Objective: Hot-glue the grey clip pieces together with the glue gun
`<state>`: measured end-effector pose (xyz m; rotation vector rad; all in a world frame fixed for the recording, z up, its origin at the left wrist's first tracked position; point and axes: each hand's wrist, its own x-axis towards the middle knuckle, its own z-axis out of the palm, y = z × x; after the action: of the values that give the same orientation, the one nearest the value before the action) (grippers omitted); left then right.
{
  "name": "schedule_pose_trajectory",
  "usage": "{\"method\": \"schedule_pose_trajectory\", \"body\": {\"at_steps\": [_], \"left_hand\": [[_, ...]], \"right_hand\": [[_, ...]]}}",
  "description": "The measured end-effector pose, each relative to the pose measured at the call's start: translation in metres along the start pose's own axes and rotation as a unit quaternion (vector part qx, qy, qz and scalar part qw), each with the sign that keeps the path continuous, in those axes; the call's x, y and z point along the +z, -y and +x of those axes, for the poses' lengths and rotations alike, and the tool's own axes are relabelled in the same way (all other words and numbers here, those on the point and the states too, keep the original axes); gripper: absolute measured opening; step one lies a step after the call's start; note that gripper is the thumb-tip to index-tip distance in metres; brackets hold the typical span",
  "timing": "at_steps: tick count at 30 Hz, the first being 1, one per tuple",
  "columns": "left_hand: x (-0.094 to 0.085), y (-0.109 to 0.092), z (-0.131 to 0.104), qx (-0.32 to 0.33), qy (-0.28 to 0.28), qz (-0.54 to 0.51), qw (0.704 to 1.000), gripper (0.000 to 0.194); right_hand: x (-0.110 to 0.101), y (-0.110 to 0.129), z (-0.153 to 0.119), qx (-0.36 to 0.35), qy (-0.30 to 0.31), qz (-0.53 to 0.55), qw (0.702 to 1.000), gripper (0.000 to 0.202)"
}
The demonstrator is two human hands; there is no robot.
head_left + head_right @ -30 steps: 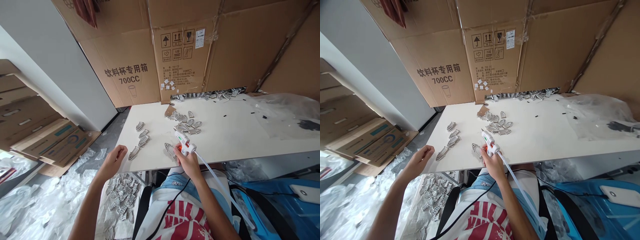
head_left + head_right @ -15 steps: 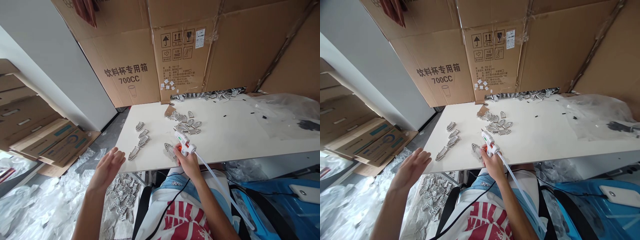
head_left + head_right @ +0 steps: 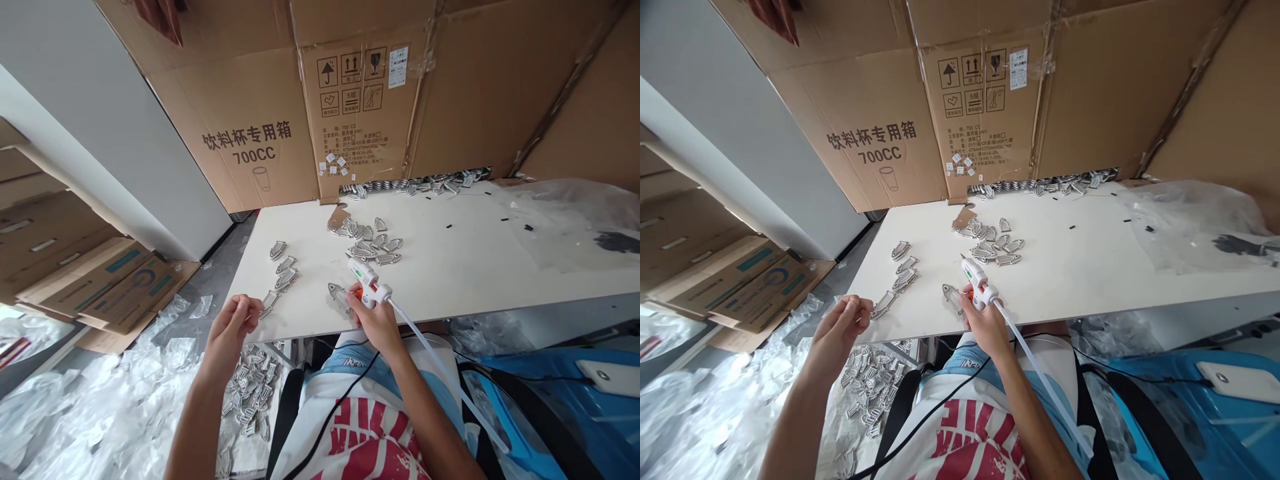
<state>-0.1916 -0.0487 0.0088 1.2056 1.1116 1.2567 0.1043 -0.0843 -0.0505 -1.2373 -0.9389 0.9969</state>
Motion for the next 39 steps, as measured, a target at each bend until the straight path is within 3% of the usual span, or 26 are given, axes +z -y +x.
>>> {"method": "schedule_pose_trajectory", "body": {"at_steps": [2, 7, 9, 12, 23, 29, 33, 36, 39], "left_hand": [[0.017, 0.002, -0.006, -0.016, 0.028, -0.020, 0.999, 0.040], [0.065, 0.008, -0.013, -0.090, 0.180, -0.162, 0.966, 0.042], [0.080, 0.013, -0.011, -0.103, 0.204, -0.166, 0.959, 0.045], [0.094, 0.020, -0.006, -0.102, 0.197, -0.154, 0.963, 0.049], [0.097, 0.026, 0.001, -0.102, 0.160, -0.046, 0.981, 0.046], [0.111, 0.023, 0.007, -0.044, 0.111, 0.017, 0.993, 0.048], [0.116, 0.022, 0.012, -0.035, 0.133, 0.077, 0.987, 0.053], [0.112, 0.021, 0.009, -0.039, 0.141, 0.108, 0.983, 0.047], [0.100, 0.018, 0.003, -0.043, 0.094, 0.104, 0.989, 0.042]], "right_hand": [[0.000, 0.001, 0.000, 0.000, 0.002, 0.010, 1.000, 0.042], [0.000, -0.001, 0.002, -0.003, 0.004, 0.031, 1.000, 0.040], [-0.001, -0.001, 0.002, -0.004, 0.007, 0.034, 0.999, 0.039], [-0.002, 0.000, 0.001, -0.005, 0.012, 0.029, 0.999, 0.038], [-0.004, 0.004, -0.001, 0.005, 0.020, 0.007, 1.000, 0.043], [-0.005, 0.005, 0.000, 0.007, 0.028, -0.010, 1.000, 0.046], [-0.009, 0.004, -0.001, 0.009, 0.077, -0.020, 0.997, 0.046], [-0.009, 0.005, -0.001, 0.009, 0.095, -0.013, 0.995, 0.046], [-0.005, 0.009, -0.001, 0.004, 0.068, 0.013, 0.998, 0.043]]}}
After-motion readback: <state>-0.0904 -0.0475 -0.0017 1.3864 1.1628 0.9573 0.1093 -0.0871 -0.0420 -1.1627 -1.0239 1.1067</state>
